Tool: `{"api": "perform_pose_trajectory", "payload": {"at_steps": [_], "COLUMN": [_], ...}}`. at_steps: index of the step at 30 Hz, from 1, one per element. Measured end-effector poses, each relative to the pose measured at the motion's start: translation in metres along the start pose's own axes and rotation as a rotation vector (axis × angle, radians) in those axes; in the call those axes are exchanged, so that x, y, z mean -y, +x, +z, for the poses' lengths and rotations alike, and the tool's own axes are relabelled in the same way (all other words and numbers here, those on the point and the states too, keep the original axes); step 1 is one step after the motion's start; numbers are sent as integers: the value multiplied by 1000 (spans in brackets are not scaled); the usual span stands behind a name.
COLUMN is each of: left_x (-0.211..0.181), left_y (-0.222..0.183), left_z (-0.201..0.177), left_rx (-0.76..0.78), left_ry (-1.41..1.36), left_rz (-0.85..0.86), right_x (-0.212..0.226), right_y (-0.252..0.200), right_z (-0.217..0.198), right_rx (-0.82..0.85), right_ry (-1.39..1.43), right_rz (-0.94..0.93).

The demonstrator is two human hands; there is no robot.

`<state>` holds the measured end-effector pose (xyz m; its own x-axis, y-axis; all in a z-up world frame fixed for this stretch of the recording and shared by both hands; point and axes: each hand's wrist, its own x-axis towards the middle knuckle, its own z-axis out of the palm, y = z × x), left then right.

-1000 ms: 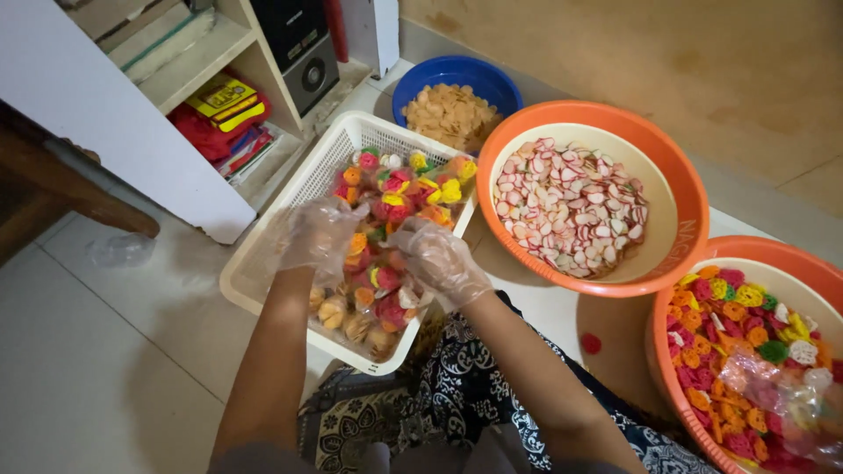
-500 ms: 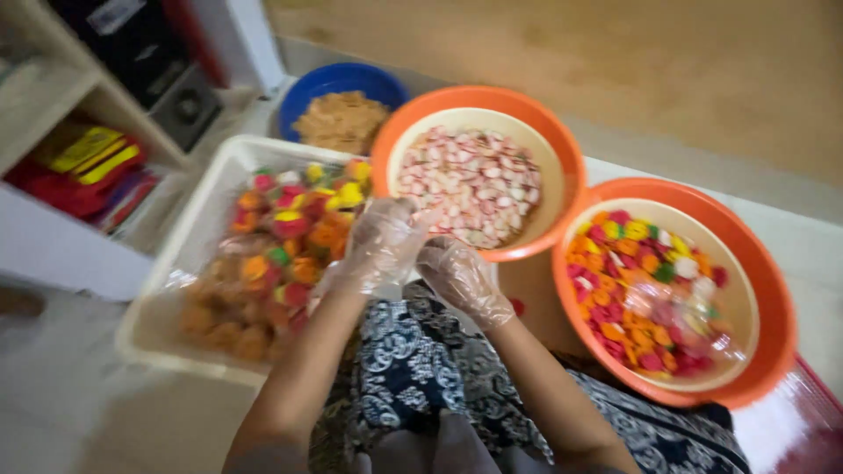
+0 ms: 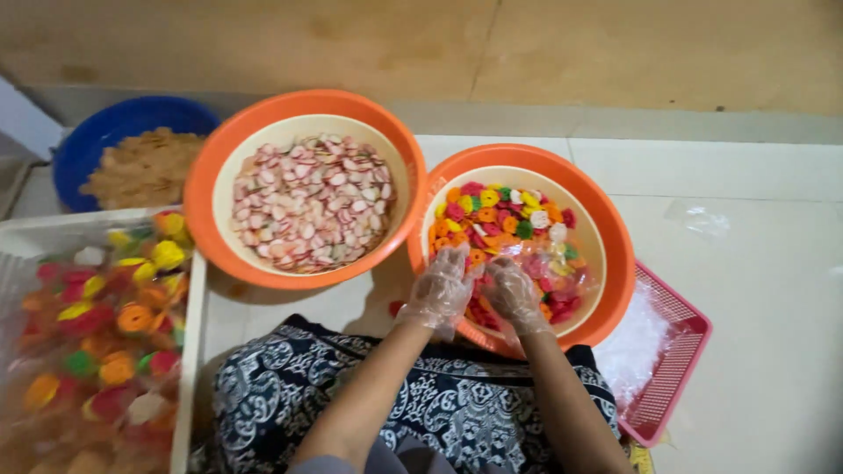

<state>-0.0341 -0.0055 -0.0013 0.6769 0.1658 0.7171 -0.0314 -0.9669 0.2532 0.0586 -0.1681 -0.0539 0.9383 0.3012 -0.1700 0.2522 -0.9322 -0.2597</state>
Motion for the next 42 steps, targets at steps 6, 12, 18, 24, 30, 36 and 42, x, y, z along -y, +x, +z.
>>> {"api": "perform_pose_trajectory", "payload": {"at_steps": [6,12,18,24,30,36,42], "left_x": [-6,-1,10,38,44,12,12], "left_y": [-4,10,27,44,-10,-48,-72], "left_z": [28,26,13,32,91,149,160], "left_rx": [25,-75,-202,-322,-961,-1264,-213], "left_ry": [640,1291,1935,2565,3339,3905,3951], "left_rz": [348,916,1488,2093,1348,2275,1871], "right_x": [2,-17,-9,56,36,39,32], "right_y": [5,23,16,-64,-54,-47,-41], "right_z": [-22,23,8,-90,-74,-59,-48], "right_rx": [52,94,-53,-372,-402,-563,-614], "right_ry": [-364,-9,141,1570,1619,1616,1340], "right_rz": [83,215,295,69,-91,-15,-53]}}
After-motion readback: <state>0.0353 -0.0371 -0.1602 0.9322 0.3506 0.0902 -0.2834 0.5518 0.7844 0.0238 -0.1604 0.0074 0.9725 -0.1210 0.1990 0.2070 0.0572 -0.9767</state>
